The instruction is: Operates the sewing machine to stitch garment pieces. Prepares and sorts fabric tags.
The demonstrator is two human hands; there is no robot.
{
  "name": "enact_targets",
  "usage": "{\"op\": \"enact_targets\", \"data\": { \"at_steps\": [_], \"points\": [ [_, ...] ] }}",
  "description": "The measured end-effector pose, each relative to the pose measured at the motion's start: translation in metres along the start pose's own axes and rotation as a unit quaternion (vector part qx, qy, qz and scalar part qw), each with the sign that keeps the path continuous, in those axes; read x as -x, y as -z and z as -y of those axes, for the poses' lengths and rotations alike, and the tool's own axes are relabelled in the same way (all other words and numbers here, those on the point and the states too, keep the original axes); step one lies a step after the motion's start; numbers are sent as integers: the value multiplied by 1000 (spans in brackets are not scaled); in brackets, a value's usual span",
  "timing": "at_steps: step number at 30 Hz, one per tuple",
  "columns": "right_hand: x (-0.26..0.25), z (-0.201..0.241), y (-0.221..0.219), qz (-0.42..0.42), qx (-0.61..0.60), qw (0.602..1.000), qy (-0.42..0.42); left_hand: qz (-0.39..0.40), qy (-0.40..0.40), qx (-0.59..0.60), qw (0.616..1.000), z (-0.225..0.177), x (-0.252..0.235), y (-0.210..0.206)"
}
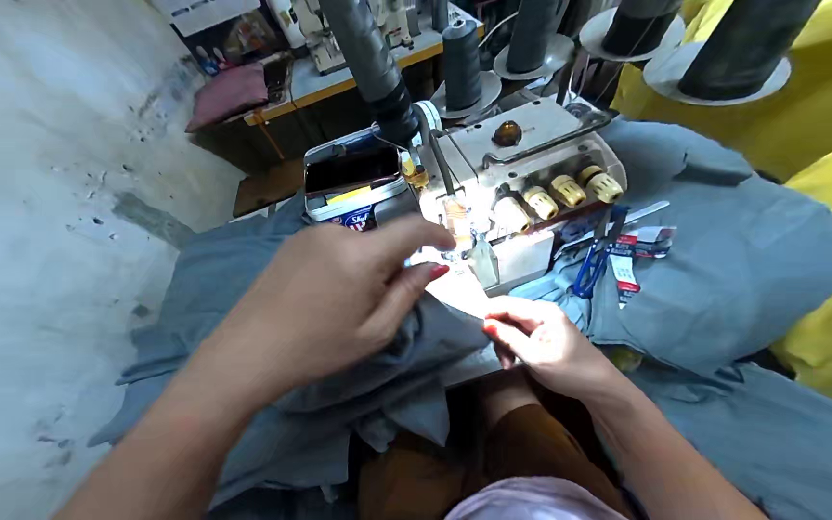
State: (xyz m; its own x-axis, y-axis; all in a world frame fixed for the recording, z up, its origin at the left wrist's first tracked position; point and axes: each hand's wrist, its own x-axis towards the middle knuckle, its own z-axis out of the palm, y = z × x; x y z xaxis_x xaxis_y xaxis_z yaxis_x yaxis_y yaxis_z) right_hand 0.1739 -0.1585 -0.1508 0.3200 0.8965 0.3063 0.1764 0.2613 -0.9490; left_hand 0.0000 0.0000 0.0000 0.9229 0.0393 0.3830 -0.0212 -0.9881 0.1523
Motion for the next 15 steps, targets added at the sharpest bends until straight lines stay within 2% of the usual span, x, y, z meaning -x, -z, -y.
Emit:
{"op": "enact_targets", "data": {
  "at_steps": [2, 4, 5, 7, 8, 10, 11, 15],
  "points": [
    [14, -13, 14, -18, 16, 1000, 13, 81, 53, -73, 993, 0, -4, -25],
    [20, -23, 23, -18, 2, 1000, 26, 219, 144, -82, 962, -1, -13, -39],
    [20, -25, 22, -20, -4, 999, 33, 238, 157, -77, 955, 1, -14, -47],
    [21, -26, 11, -33, -8, 998, 44, 198, 122, -85, 969, 8, -6, -66],
    [22, -26, 3, -46, -9, 998, 51, 205, 126, -98, 966, 10, -5, -71],
    [26, -29, -11, -66, -16, 996, 62, 340, 225, -103, 908, 5, -17, -68],
    [28, -30, -17, -76, -19, 995, 66, 365, 249, -117, 889, 4, -20, -67],
    [31, -36, -27, -104, -12, 991, 80, 366, 262, -171, 877, 7, -18, -72]
  ]
}}
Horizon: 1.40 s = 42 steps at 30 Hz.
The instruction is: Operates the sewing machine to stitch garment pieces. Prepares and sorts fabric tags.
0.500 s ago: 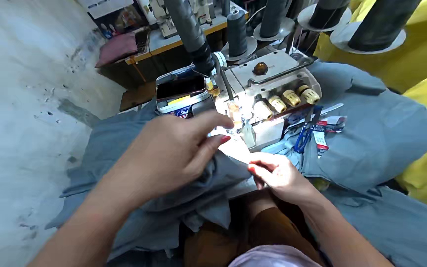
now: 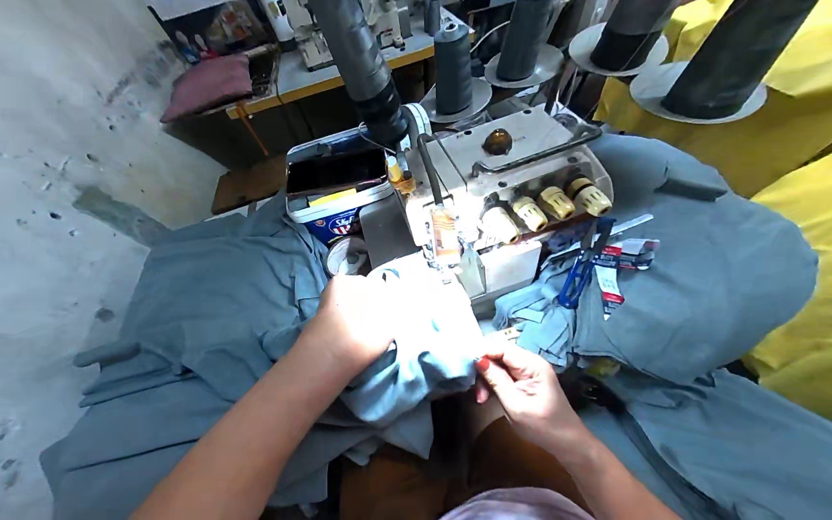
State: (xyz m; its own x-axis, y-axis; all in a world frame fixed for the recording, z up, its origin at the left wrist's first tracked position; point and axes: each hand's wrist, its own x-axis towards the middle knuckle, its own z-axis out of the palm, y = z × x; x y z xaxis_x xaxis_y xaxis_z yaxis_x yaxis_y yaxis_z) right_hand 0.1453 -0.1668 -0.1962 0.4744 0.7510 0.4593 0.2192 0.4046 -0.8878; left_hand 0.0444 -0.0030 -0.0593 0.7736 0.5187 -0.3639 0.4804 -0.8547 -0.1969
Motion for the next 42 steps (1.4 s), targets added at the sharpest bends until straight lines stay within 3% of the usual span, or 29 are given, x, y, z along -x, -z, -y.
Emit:
{"op": "enact_targets", "data": {
  "at_steps": [4, 9, 13, 16, 24, 31, 36, 42],
  "points": [
    [-11, -5, -3, -9, 17, 1000, -24, 24, 27, 19, 999, 2, -12, 0],
    [-43, -11, -5, -7, 0, 999, -52, -67, 23, 33, 997, 23, -24, 3],
    [-46, -6, -2, 14, -15, 998, -64, -106, -51, 80, 990, 54, 0, 38],
    [-37, -3, -3, 11, 1, 999, -49, -156, -146, 108, 971, 53, 24, 44],
    [-51, -12, -4, 2, -7, 999, -48, -93, -148, 104, 979, 58, 14, 48],
    [-46, -12, -6, -6, 14, 999, -47, -150, -168, 94, 970, 49, 11, 35],
    [-49, -18, -7, -7, -6, 1000, -17, -83, -146, 123, 978, 51, -5, 37],
    [-46, -21, -7, -8, 8, 1000, -14, -123, -169, 115, 971, 55, -6, 26]
  ]
}}
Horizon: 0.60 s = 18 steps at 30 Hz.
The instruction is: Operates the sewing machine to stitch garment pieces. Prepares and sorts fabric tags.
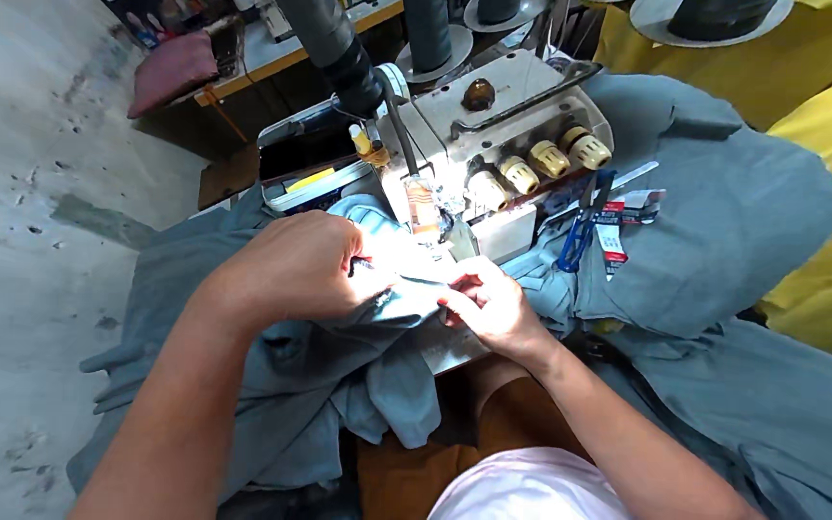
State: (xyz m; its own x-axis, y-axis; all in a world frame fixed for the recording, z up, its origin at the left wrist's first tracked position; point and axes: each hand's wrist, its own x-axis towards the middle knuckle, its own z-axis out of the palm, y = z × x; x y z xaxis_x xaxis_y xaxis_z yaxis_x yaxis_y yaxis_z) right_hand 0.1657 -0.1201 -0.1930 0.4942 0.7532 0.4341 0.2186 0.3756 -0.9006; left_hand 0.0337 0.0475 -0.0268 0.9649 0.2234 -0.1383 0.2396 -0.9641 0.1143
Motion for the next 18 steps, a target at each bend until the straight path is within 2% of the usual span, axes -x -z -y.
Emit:
{"op": "enact_targets", "data": {
  "at_steps": [4, 9, 13, 18],
  "points": [
    [-2, 3, 0, -5, 36, 999, -17, -6, -14, -2, 1000, -5, 2, 0],
    [8, 22, 7, 34, 14, 999, -29, -75, -129, 6, 989, -31, 12, -8],
    [22, 20, 6, 25, -4, 999, 20, -59, -124, -8, 990, -39, 6, -18],
    [17, 12, 3, -2, 10, 1000, -10, -85, -134, -41, 986, -34, -8, -34]
  ]
}}
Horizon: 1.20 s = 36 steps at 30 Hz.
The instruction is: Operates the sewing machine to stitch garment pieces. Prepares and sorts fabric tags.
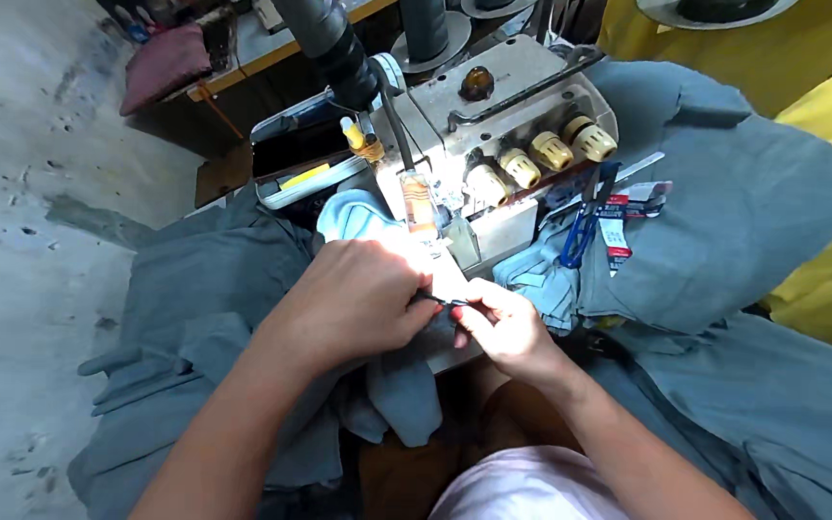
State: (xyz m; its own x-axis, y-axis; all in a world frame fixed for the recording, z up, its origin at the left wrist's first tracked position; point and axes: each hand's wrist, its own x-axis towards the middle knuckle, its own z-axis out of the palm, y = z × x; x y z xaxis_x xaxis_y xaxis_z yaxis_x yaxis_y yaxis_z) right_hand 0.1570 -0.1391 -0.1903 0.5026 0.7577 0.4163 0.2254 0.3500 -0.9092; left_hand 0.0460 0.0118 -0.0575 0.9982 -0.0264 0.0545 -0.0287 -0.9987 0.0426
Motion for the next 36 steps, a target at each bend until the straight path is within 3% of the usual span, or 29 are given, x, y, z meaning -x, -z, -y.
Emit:
{"op": "enact_targets", "data": {
  "at_steps": [7, 10, 13, 15, 18, 20, 23, 29, 36],
  "points": [
    [-19, -6, -2, 4, -18, 999, -37, -43, 8, 23, 999, 19, -9, -19],
    [-25, -8, -1, 16, -31, 998, -54, -30, 86, 3, 996, 26, -8, -10],
    [-26, -10, -1, 19, -36, 998, -54, 32, 143, 15, 989, 45, 0, 5],
    [-25, -10, -1, 18, -41, 997, -59, 26, 122, 26, 992, 53, 8, 10],
    [-20, -3, 2, 39, -20, 997, -66, -60, 39, 18, 997, 32, 19, 13],
    [-11, 1, 4, 35, 3, 999, -10, -107, -26, 6, 994, 3, 20, 13],
    [1, 0, 2, 6, -13, 998, 69, -111, -63, -25, 992, -16, 16, -1],
    [6, -8, -2, -26, -11, 998, 49, -91, -31, -49, 994, 9, 10, -27],
    [-18, -18, -6, -32, -56, 998, -18, -68, 27, 70, 995, 31, 14, -38]
  ]
}}
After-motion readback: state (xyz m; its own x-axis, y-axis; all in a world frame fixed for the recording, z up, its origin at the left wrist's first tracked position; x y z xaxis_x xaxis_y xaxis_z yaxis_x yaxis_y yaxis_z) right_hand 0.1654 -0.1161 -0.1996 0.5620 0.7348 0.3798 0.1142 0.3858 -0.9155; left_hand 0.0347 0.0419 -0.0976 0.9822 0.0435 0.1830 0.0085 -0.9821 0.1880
